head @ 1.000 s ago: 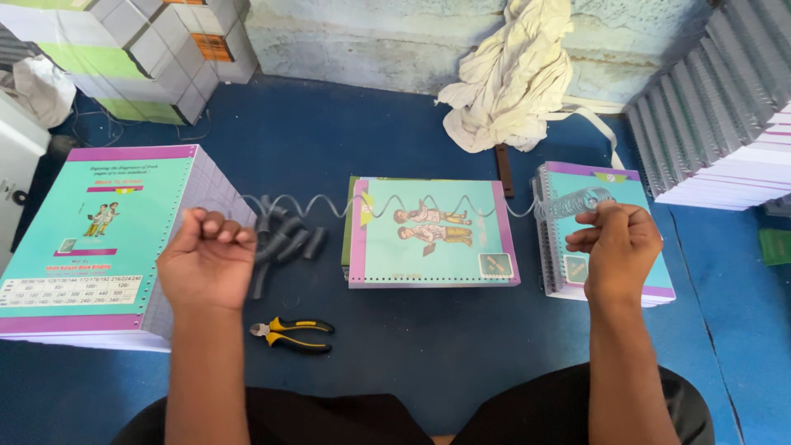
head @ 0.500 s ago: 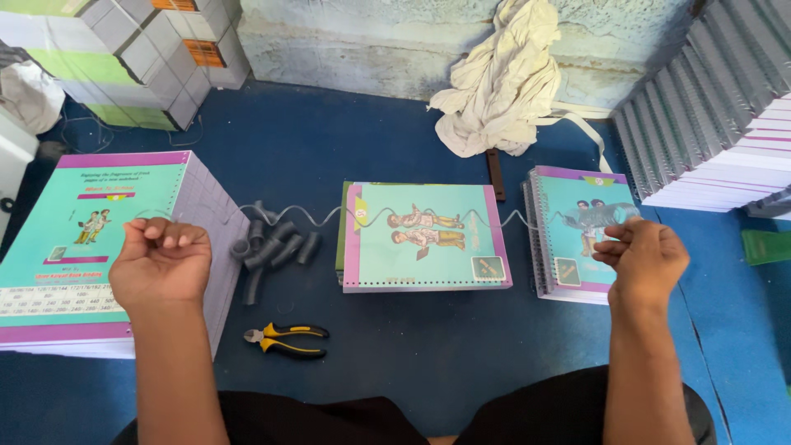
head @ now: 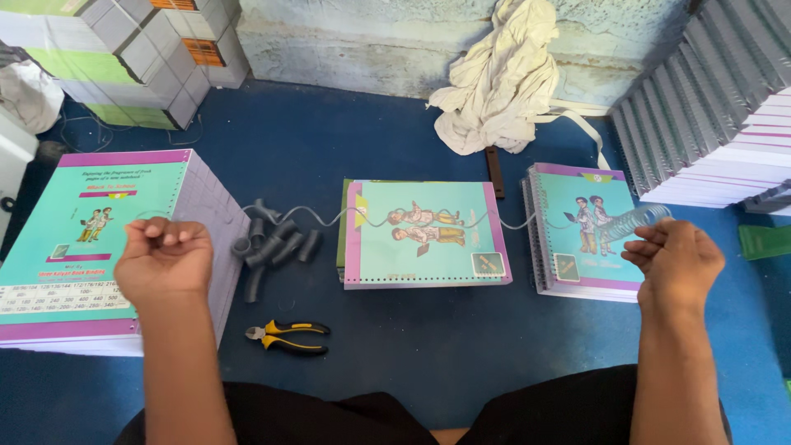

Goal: The person sits on the floor and binds notebooks by hand. They insert a plastic spiral binding into the punched holes of a notebook, then secure the ends with plastic caps. The person repeats this process on multiple notebooks, stacking the finished ones nearby.

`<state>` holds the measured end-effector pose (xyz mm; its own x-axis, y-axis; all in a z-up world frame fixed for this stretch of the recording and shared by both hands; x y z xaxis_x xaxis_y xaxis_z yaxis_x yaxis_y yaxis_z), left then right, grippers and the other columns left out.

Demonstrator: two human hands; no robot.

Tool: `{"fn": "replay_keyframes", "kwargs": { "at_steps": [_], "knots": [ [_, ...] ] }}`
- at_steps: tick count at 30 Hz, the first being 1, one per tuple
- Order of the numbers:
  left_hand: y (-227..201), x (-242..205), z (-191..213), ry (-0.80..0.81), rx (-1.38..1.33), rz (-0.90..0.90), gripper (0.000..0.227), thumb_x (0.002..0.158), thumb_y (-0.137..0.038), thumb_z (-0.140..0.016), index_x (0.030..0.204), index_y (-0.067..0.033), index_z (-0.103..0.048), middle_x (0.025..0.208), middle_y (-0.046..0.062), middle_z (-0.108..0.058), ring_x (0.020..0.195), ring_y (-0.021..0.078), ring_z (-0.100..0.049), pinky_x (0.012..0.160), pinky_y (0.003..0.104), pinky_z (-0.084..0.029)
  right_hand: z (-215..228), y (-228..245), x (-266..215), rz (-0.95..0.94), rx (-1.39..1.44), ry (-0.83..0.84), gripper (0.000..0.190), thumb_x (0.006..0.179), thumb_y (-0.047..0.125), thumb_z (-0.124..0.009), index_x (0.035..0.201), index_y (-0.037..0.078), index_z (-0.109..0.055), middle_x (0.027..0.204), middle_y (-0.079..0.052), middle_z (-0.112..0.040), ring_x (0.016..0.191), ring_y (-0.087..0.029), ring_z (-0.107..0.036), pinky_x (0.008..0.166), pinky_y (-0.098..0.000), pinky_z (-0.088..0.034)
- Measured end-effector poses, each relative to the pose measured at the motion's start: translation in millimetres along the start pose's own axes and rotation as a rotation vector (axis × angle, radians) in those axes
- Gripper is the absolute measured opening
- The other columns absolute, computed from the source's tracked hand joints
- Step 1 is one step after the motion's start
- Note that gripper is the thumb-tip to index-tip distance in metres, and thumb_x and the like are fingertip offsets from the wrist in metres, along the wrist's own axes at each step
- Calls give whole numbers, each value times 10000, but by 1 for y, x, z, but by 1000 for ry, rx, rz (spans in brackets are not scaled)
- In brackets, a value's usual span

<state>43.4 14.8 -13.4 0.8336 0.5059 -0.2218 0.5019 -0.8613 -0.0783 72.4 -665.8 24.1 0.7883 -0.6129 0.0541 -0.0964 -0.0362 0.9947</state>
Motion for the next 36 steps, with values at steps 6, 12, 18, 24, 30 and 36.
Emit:
{"fn": "replay_keyframes", "kwargs": {
  "at_steps": [6,12,18,24,30,36],
  "knots": [
    [40,-17,-4,156,174,98,234,1098,-225,-512,923,-90,-590,789,21,-560,706,161,-483,719,336,-407,-26,7,-14,34,19,56,154,1041,119,-585,966,-15,-597,866,-149,-677,607,-198,-637,585,-345,-586],
    [99,-55,-15,339,301,295,193,1071,-222,-574,946,-85,-630,807,11,-585,750,156,-547,728,342,-441,-60,19,-47,165,9,176,206,1093,77,-577,917,-29,-573,878,-176,-700,627,-195,-671,581,-318,-574],
    [161,-107,-18,434,531,498,196,1020,-231,-655,890,-87,-625,800,14,-614,752,159,-586,745,378,-512,-100,25,-91,244,-102,256,114,1057,72,-574,976,-6,-598,889,-152,-724,642,-155,-694,580,-268,-561],
    [199,-142,-14,434,833,612,147,963,-217,-657,912,-79,-659,829,20,-630,775,139,-610,754,347,-531,-128,23,-128,334,-221,362,151,1053,120,-608,988,-16,-612,930,-123,-758,690,-136,-725,584,-255,-572],
    [215,-158,-10,429,842,685,183,967,-270,-633,955,-94,-683,868,0,-639,865,118,-620,800,330,-526,-143,17,-151,406,-241,436,145,1041,113,-633,1033,-32,-634,928,-132,-750,732,-124,-734,638,-252,-595],
    [215,-148,-1,454,889,667,196,987,-291,-654,921,-107,-661,912,47,-655,930,163,-636,849,349,-533,-148,11,-156,485,-182,482,143,1052,107,-626,1030,-34,-627,930,-135,-750,720,-122,-730,631,-251,-613]
  ]
}}
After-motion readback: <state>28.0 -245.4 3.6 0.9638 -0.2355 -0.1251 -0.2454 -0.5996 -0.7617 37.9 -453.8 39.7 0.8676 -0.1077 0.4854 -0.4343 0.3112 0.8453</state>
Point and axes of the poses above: each hand's wrist, its own x-axis towards the middle knuckle, its own z-axis out of the back of the hand, y = z × x, the point moved 5 cm from there along x, towards the middle knuckle
